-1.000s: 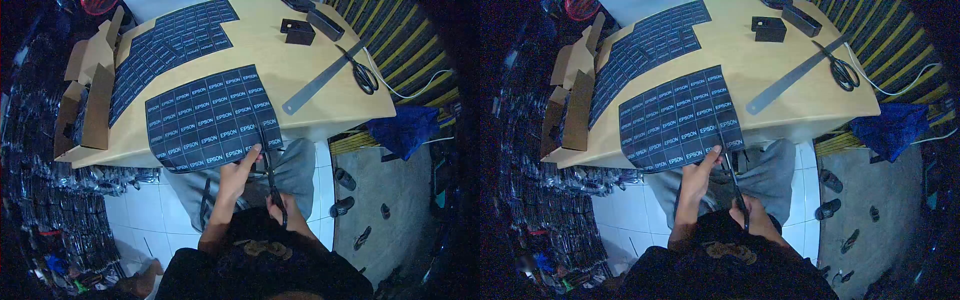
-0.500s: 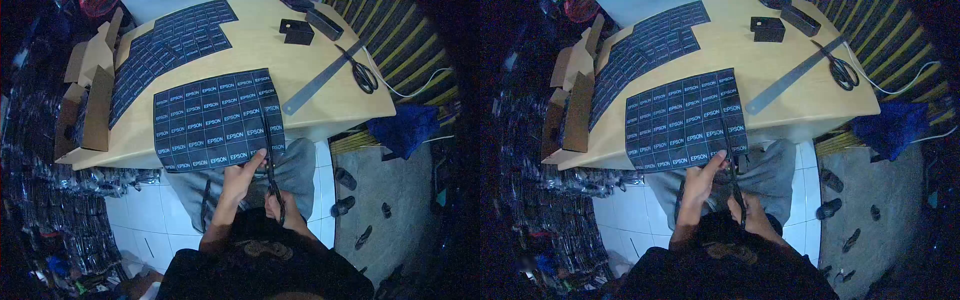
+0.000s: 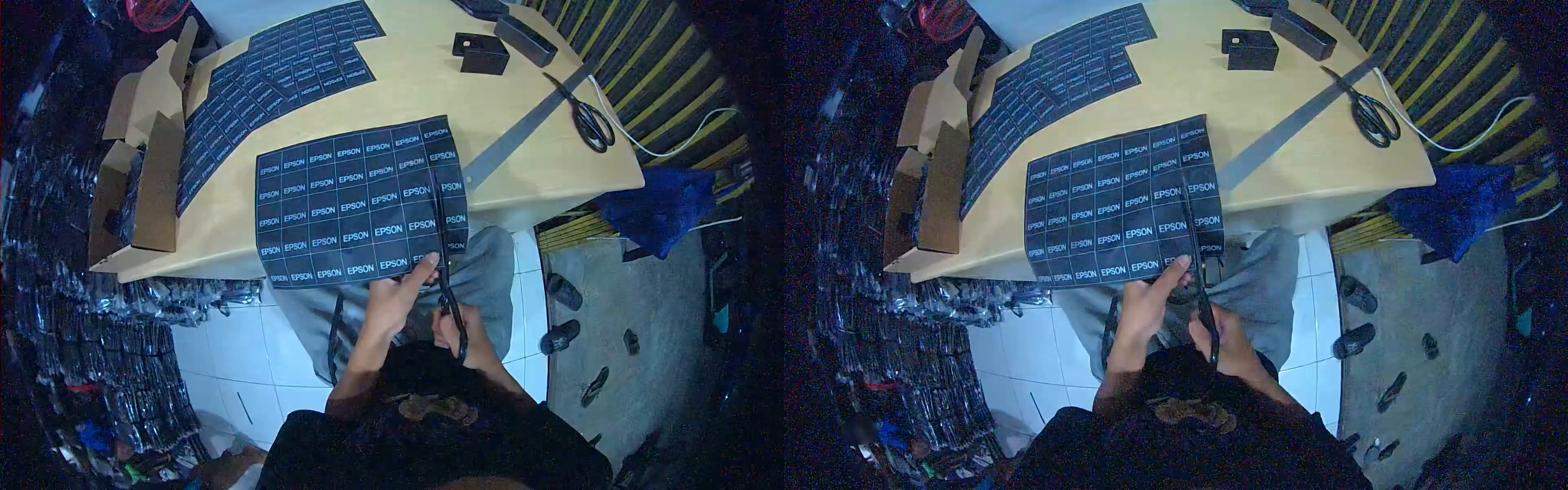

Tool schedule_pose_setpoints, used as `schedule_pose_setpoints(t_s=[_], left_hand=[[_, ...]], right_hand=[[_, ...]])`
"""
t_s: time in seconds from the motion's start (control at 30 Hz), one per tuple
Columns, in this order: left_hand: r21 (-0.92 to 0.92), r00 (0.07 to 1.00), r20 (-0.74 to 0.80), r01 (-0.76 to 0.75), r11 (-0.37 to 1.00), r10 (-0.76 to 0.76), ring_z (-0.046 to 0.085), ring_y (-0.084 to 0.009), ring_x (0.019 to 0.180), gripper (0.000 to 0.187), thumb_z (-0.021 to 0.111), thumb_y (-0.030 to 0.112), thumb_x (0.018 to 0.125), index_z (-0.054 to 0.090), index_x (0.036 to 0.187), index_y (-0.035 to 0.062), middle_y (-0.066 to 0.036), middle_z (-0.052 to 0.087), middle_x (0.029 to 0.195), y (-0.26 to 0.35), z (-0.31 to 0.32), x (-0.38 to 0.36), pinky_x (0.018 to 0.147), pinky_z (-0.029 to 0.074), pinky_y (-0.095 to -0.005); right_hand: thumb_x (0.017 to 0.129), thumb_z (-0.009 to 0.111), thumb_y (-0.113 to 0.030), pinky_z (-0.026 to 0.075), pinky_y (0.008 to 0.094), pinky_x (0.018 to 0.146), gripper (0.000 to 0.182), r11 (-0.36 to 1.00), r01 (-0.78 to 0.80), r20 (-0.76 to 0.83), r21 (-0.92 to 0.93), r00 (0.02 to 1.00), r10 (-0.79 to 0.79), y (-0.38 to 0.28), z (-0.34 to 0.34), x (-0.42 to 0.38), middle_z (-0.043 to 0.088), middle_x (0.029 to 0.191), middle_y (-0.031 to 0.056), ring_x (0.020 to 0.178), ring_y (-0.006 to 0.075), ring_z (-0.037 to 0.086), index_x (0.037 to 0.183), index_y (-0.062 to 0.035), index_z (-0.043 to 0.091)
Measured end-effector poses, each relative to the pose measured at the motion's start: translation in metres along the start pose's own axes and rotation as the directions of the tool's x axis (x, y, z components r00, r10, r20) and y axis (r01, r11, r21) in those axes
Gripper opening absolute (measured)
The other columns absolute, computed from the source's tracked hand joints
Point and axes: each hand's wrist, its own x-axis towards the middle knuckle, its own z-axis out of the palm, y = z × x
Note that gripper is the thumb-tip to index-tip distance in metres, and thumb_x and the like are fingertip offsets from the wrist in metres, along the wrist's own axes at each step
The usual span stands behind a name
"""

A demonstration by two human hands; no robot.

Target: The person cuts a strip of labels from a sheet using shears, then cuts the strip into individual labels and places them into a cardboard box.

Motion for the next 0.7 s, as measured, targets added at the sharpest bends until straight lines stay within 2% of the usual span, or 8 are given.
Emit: schedule_pose_setpoints(t_s=[0.13, 0.2, 0.33, 0.4, 0.5, 0.63, 0.7], left_hand=[[-0.004, 1.000, 0.005, 0.003, 1.000, -0.003, 0.058, -0.0114, 0.066, 0.014, 0.068, 0.007, 0.079, 0.060, 0.088, -0.0006, -0.004, 0.061, 0.078, -0.003, -0.002, 0.001, 0.061, 0.048, -0.0242], [-0.048, 1.000, 0.010, -0.018, 0.999, 0.019, 0.058, -0.0116, 0.067, 0.015, 0.068, 0.007, 0.080, 0.059, 0.090, -0.0007, -0.005, 0.061, 0.079, -0.004, -0.002, 0.001, 0.060, 0.048, -0.0242], [0.003, 1.000, 0.016, -0.003, 1.000, 0.002, 0.058, -0.0115, 0.067, 0.017, 0.068, 0.006, 0.080, 0.059, 0.092, -0.0011, -0.005, 0.061, 0.080, -0.004, -0.003, 0.002, 0.060, 0.048, -0.0239], [-0.031, 1.000, 0.027, 0.003, 1.000, -0.002, 0.058, -0.0112, 0.067, 0.018, 0.068, 0.006, 0.080, 0.058, 0.093, -0.0012, -0.005, 0.061, 0.081, -0.004, -0.003, -0.001, 0.061, 0.049, -0.0236], [0.039, 1.000, 0.024, -0.002, 0.999, 0.001, 0.058, -0.0108, 0.067, 0.017, 0.068, 0.006, 0.080, 0.059, 0.093, -0.0008, -0.005, 0.061, 0.081, -0.004, -0.002, -0.004, 0.061, 0.049, -0.0235], [0.010, 0.998, 0.056, -0.020, 1.000, 0.020, 0.058, -0.0109, 0.068, 0.018, 0.068, 0.007, 0.080, 0.059, 0.094, -0.0004, -0.004, 0.061, 0.081, -0.006, -0.002, -0.004, 0.062, 0.050, -0.0234], [0.018, 1.000, 0.011, -0.003, 1.000, 0.003, 0.058, -0.0133, 0.067, 0.016, 0.067, 0.002, 0.078, 0.058, 0.092, 0.0001, -0.005, 0.061, 0.081, -0.003, 0.001, -0.005, 0.059, 0.048, -0.0248]], right_hand=[[0.090, 0.053, -0.023, 0.032, 0.0238, 0.046, 0.022, 0.985, -0.102, 0.007, 0.139, 0.995, 0.102, -0.005, 0.006, 0.000, 0.044, 0.062, -0.0044, 0.052, 0.0054, 0.042, 0.075, -0.0080, 0.046], [0.090, 0.052, -0.024, 0.032, 0.0245, 0.044, 0.024, 0.996, -0.087, -0.024, -0.009, 0.996, 0.086, -0.001, 0.004, 0.000, 0.045, 0.062, -0.0041, 0.050, 0.0060, 0.043, 0.074, -0.0076, 0.045], [0.090, 0.052, -0.026, 0.033, 0.0241, 0.045, 0.025, 0.995, -0.100, -0.048, 0.024, 0.994, 0.101, -0.009, 0.004, 0.002, 0.045, 0.061, -0.0039, 0.051, 0.0057, 0.043, 0.075, -0.0066, 0.047], [0.090, 0.053, -0.027, 0.033, 0.0241, 0.046, 0.026, 0.999, 0.016, -0.040, -0.046, 0.999, -0.018, -0.005, 0.002, 0.004, 0.045, 0.059, -0.0041, 0.051, 0.0058, 0.042, 0.076, -0.0057, 0.049], [0.090, 0.053, -0.028, 0.034, 0.0241, 0.047, 0.028, 1.000, 0.008, -0.099, -0.023, 0.995, -0.010, -0.017, 0.004, 0.007, 0.044, 0.058, -0.0041, 0.051, 0.0060, 0.041, 0.076, -0.0045, 0.050], [0.090, 0.053, -0.030, 0.033, 0.0242, 0.047, 0.031, 0.997, -0.012, -0.087, -0.076, 0.996, 0.006, -0.019, 0.000, 0.010, 0.044, 0.058, -0.0040, 0.051, 0.0061, 0.041, 0.077, -0.0032, 0.052], [0.090, 0.054, -0.031, 0.033, 0.0242, 0.047, 0.031, 0.994, -0.089, -0.125, -0.067, 0.989, 0.080, -0.027, 0.002, 0.009, 0.044, 0.057, -0.0039, 0.051, 0.0060, 0.041, 0.078, -0.0019, 0.055]])
